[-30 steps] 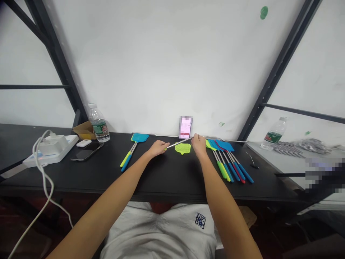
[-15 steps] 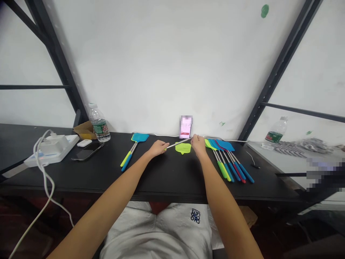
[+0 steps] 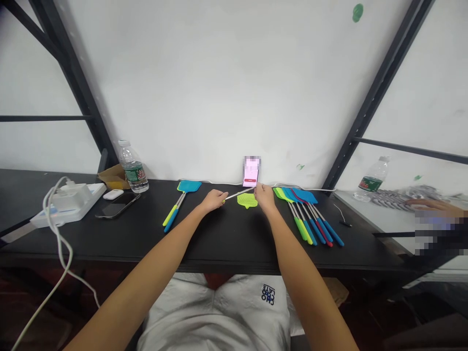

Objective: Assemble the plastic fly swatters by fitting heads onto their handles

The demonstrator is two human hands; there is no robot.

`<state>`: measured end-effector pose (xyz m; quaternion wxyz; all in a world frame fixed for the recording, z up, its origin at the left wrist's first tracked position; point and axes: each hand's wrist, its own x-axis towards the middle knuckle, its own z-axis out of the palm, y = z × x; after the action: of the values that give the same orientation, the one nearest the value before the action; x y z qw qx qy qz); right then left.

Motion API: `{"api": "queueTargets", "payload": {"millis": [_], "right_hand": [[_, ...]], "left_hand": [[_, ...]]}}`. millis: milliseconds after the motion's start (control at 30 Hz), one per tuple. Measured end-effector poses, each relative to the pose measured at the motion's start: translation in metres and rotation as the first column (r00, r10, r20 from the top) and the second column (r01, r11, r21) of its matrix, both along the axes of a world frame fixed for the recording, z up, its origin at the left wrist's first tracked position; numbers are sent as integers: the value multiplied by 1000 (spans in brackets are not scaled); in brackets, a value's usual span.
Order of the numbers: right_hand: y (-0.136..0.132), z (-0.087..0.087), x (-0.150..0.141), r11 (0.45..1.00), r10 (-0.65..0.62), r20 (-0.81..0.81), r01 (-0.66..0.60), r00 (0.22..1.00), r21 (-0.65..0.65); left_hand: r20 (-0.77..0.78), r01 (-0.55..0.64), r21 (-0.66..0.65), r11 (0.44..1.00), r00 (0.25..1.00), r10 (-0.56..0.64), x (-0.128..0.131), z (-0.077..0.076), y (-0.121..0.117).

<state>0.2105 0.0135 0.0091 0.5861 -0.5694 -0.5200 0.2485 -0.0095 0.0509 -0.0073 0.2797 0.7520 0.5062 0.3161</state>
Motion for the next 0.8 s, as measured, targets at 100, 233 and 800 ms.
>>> {"api": "queueTargets", "payload": {"millis": [100, 233, 800], "right_hand": [[-3, 0, -3, 1000, -14, 38, 14, 999, 0], [-5, 1, -5, 1000, 1, 49, -1, 999, 5], [0, -15, -18, 829, -134, 757, 491, 639, -268]], "left_hand": [[13, -9, 2, 1000, 1000, 9, 1, 0, 0], [-22, -66, 4, 998, 998, 66, 1, 2, -2], [49, -143, 62, 988, 989, 140, 0, 4, -8]]}}
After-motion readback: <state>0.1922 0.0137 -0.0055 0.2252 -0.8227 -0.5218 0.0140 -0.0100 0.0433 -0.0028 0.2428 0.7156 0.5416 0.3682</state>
